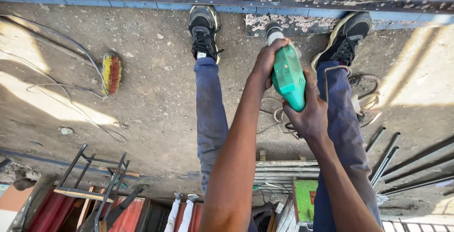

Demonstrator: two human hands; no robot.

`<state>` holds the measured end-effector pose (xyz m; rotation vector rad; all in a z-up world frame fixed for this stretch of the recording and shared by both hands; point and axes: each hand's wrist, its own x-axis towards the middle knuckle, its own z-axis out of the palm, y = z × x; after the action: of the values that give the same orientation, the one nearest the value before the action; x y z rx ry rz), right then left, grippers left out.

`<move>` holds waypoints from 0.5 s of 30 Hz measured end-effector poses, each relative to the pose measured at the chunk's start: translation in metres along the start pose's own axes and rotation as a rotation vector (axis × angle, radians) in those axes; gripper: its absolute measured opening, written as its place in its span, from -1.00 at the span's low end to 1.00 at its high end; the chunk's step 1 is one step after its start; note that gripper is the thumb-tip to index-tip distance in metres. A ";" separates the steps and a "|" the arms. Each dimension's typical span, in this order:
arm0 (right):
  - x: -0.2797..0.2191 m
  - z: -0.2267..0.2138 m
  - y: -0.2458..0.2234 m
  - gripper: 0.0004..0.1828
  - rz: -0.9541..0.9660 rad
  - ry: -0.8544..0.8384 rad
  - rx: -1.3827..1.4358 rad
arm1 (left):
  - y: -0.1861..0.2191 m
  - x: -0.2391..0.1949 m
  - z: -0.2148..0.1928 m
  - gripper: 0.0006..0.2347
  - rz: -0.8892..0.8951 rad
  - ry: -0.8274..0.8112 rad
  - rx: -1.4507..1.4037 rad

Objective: Drilling holes into metal strips using a power drill

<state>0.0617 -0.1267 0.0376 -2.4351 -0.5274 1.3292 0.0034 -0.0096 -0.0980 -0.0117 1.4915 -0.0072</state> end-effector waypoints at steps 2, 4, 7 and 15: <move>0.001 0.002 0.001 -0.07 -0.011 0.008 0.002 | -0.001 0.006 0.001 -0.60 -0.006 -0.006 -0.002; 0.001 0.004 0.002 -0.08 -0.024 0.020 0.006 | 0.002 0.005 0.003 -0.61 -0.009 -0.014 -0.003; 0.000 0.005 0.002 -0.06 -0.023 0.030 0.021 | 0.004 0.002 0.005 -0.62 0.011 -0.024 0.014; 0.003 0.006 -0.006 -0.05 -0.052 0.038 0.006 | 0.004 0.012 -0.002 -0.61 -0.007 -0.053 0.017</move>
<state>0.0572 -0.1196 0.0351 -2.4198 -0.5725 1.2587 0.0019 -0.0055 -0.1103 -0.0031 1.4382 -0.0248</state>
